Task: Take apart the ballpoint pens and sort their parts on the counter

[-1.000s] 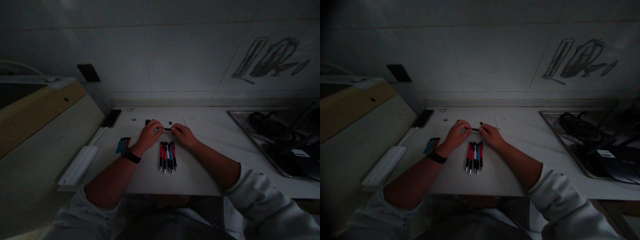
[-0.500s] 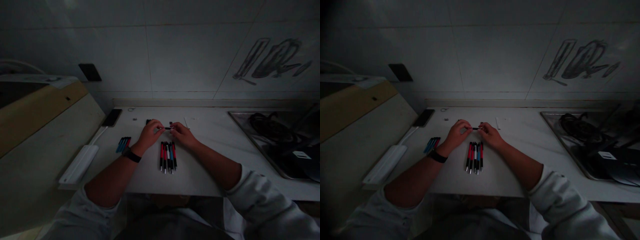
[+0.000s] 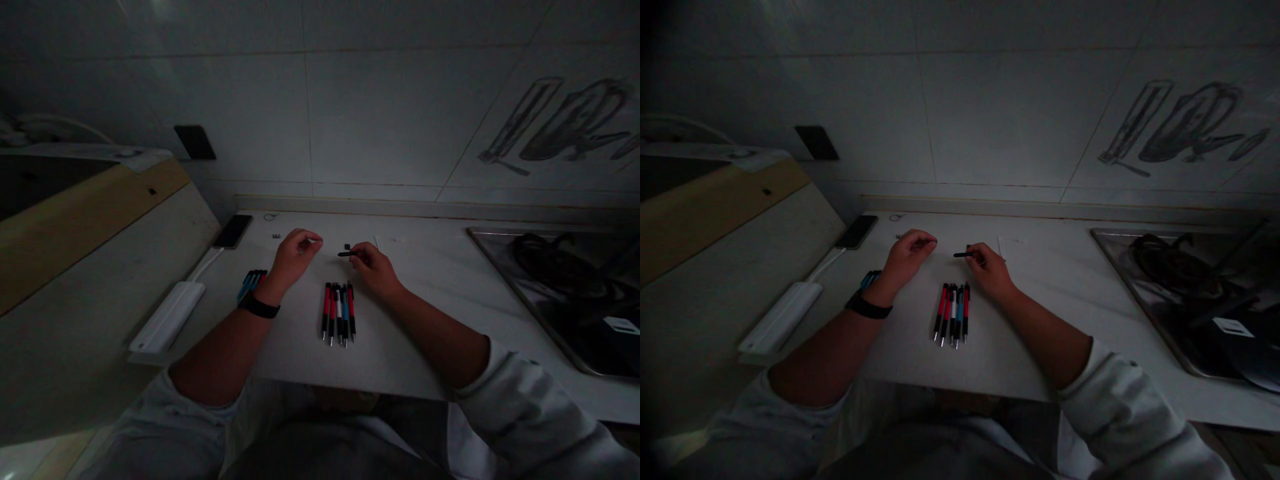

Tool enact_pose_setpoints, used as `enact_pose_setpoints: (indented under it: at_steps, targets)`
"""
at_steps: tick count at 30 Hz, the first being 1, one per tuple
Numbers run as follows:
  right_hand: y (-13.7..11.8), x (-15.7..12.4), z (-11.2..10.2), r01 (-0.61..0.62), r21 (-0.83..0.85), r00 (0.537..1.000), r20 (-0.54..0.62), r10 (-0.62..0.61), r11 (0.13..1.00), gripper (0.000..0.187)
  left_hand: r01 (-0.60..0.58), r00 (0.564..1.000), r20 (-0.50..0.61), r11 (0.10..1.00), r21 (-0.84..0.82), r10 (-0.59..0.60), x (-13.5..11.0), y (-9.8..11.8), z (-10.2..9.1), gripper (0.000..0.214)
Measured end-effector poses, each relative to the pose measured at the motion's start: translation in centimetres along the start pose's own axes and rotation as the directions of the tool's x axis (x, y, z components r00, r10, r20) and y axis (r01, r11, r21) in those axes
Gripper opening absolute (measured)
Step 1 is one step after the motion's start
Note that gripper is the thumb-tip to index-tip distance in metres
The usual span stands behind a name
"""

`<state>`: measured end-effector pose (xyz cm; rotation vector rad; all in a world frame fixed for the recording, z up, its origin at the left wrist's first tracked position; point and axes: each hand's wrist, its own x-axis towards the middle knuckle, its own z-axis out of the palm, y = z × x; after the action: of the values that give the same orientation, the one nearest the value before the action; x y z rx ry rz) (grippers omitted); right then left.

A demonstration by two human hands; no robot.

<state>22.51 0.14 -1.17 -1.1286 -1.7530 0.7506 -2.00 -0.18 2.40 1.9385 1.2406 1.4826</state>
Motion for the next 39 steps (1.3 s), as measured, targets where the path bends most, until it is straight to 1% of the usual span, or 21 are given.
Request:
enact_pose_setpoints:
  at_steps: [2,5,7,8,11,13,16,18,20,23,26,31,39]
  targets:
    - [0.1,0.0,0.0,-0.008,-0.001,1.0,0.016,0.008,1.0,0.021,-0.004,0.998,-0.055,0.995,0.096,0.01,0.8,0.3,-2.1,0.009]
    - [0.1,0.0,0.1,-0.002,-0.012,1.0,0.03,0.002,1.0,0.021,0.008,0.996,-0.087,0.959,0.283,0.017,2.3,0.1,-5.6,0.013]
    - [0.0,0.0,0.0,0.006,-0.026,0.999,0.04,-0.005,1.0,0.02,0.008,0.999,-0.04,0.905,0.425,0.01,3.4,-0.5,-7.7,0.014]
    - [-0.1,0.0,0.0,0.007,-0.031,0.999,0.048,-0.006,1.0,0.02,-0.001,1.0,0.0,0.869,0.494,0.001,3.9,-1.0,-8.5,0.015]
    - [-0.2,-0.1,0.0,0.01,-0.031,0.997,0.072,-0.007,0.999,0.02,-0.058,0.993,0.114,0.761,0.646,-0.022,5.3,-3.0,-10.0,0.018]
    - [-0.2,-0.1,0.1,0.013,-0.031,0.996,0.083,-0.011,0.999,0.02,-0.113,0.978,0.204,0.697,0.708,-0.049,6.0,-4.5,-10.2,0.02]
    - [-0.3,-0.2,0.2,0.01,-0.042,0.996,0.093,-0.006,0.999,0.019,-0.2,0.942,0.323,0.625,0.755,-0.088,6.7,-6.5,-9.5,0.022]
    - [-0.2,-0.3,0.2,0.013,-0.046,0.995,0.103,-0.008,0.999,0.018,-0.248,0.917,0.38,0.577,0.779,-0.119,6.9,-7.4,-8.8,0.023]
    - [-0.2,-0.3,0.2,0.022,-0.051,0.993,0.113,-0.016,0.998,0.017,-0.277,0.896,0.414,0.528,0.803,-0.16,7.0,-8.0,-8.2,0.025]
    - [-0.2,-0.3,0.2,0.037,-0.064,0.991,0.13,-0.028,0.997,0.016,-0.303,0.873,0.442,0.483,0.821,-0.205,6.9,-8.6,-7.7,0.029]
    - [-0.1,-0.3,0.3,0.036,-0.068,0.991,0.134,-0.027,0.997,0.016,-0.303,0.862,0.449,0.473,0.827,-0.234,6.8,-9.1,-7.7,0.032]
    - [0.2,-0.2,0.4,0.023,-0.057,0.987,0.163,-0.014,0.998,0.017,-0.292,0.863,0.442,0.473,0.831,-0.243,6.7,-9.5,-7.8,0.034]
    - [0.1,-0.3,0.4,0.029,-0.042,0.981,0.195,-0.02,0.999,0.016,-0.293,0.854,0.447,0.464,0.836,-0.266,6.6,-9.1,-8.1,0.032]
